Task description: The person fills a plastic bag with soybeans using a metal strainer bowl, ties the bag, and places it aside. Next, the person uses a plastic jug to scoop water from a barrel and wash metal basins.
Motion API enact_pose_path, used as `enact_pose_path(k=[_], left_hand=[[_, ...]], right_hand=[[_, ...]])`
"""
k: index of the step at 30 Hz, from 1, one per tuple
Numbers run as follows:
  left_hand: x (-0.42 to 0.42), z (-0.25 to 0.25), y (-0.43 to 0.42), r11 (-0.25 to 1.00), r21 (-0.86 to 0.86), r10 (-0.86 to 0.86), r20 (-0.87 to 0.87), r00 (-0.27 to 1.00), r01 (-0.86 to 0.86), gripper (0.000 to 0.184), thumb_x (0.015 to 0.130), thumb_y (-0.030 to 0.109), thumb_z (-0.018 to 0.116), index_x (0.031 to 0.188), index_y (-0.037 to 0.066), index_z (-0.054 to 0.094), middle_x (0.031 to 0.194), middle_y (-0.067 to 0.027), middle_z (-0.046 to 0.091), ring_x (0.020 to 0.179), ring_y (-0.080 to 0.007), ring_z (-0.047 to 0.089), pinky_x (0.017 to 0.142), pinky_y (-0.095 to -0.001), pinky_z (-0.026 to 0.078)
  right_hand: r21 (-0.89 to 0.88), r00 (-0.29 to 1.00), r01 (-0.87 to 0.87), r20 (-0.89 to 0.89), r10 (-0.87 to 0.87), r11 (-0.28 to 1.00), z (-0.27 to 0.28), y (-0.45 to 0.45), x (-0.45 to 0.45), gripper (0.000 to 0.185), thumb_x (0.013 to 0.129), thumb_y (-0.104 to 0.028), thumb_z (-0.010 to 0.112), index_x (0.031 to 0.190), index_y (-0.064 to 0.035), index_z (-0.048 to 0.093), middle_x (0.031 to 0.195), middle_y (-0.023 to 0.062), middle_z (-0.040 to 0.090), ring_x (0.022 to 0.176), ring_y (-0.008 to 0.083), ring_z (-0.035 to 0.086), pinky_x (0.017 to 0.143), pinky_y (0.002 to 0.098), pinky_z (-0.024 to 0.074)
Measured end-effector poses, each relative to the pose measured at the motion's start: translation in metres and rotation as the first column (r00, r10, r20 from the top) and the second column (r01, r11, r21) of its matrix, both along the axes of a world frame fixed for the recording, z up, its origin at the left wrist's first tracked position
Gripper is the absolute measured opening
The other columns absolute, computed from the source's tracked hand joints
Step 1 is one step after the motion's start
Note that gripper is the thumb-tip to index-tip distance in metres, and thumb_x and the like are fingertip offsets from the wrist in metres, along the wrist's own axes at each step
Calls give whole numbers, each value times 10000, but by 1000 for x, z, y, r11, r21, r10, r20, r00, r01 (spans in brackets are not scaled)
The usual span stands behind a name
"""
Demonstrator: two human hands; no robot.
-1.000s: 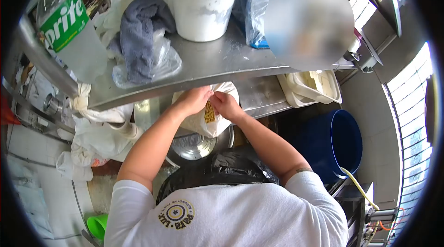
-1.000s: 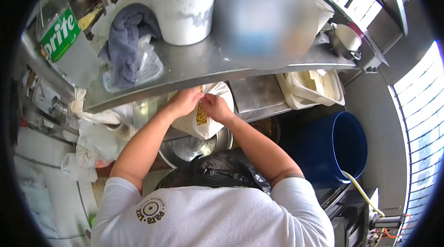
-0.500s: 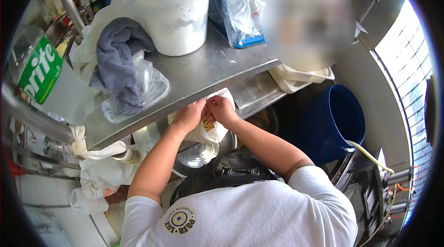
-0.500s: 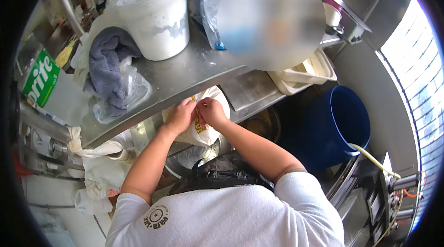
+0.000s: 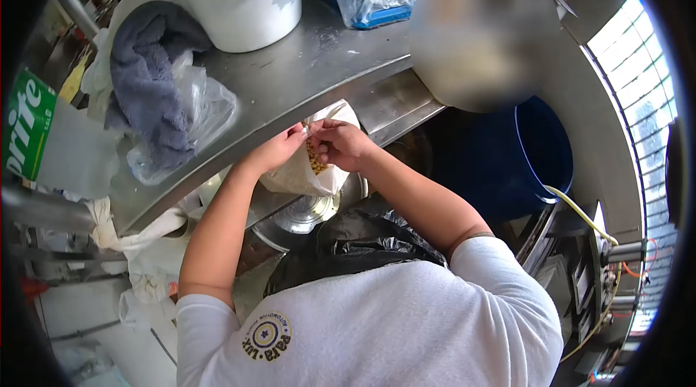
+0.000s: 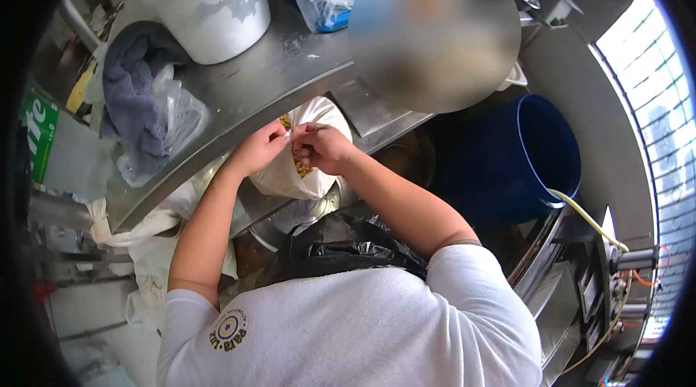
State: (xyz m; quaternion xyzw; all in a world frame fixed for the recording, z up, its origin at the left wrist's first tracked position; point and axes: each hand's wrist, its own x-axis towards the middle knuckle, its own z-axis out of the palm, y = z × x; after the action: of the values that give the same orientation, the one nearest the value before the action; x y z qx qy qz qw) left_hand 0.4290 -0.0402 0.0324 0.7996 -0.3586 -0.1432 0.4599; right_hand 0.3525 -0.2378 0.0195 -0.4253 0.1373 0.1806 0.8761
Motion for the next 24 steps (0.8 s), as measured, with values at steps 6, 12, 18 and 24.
enact_pose_path(k=[6,12,18,24], left_hand=[[28,-29,-4,959,188,96,489,867,-213,137,944,133,657,910,23,583,778,-132,612,719,-260,595,714,-386,492],[-69,22,12,869,32,456,334,825,-494,159,970,159,651,953,7,607,840,-166,674,753,-331,662,696,-399,514],[-163,8,35,760,47,626,219,749,-649,172,979,180,653,964,8,652,815,-208,668,763,-388,662,694,-430,520],[-227,14,16,615,26,776,160,611,-788,182,985,162,637,924,-9,647,803,-193,656,723,-383,625,674,-419,497]], right_hand=[[-932,819,354,349,456,78,-6,-24,20,165,865,-220,703,970,-96,674,987,188,701,901,421,693,756,487,567],[-643,348,760,532,772,101,-13,-22,28,257,907,-201,656,1113,-61,717,1111,135,723,1056,343,646,925,428,526],[-748,468,663,414,781,-1,-5,3,26,384,895,-295,705,1188,-65,616,1039,167,736,1063,348,653,931,446,520],[-881,630,333,472,617,335,-20,-5,32,272,883,-248,702,1123,-140,634,915,171,735,922,395,706,839,494,547]])
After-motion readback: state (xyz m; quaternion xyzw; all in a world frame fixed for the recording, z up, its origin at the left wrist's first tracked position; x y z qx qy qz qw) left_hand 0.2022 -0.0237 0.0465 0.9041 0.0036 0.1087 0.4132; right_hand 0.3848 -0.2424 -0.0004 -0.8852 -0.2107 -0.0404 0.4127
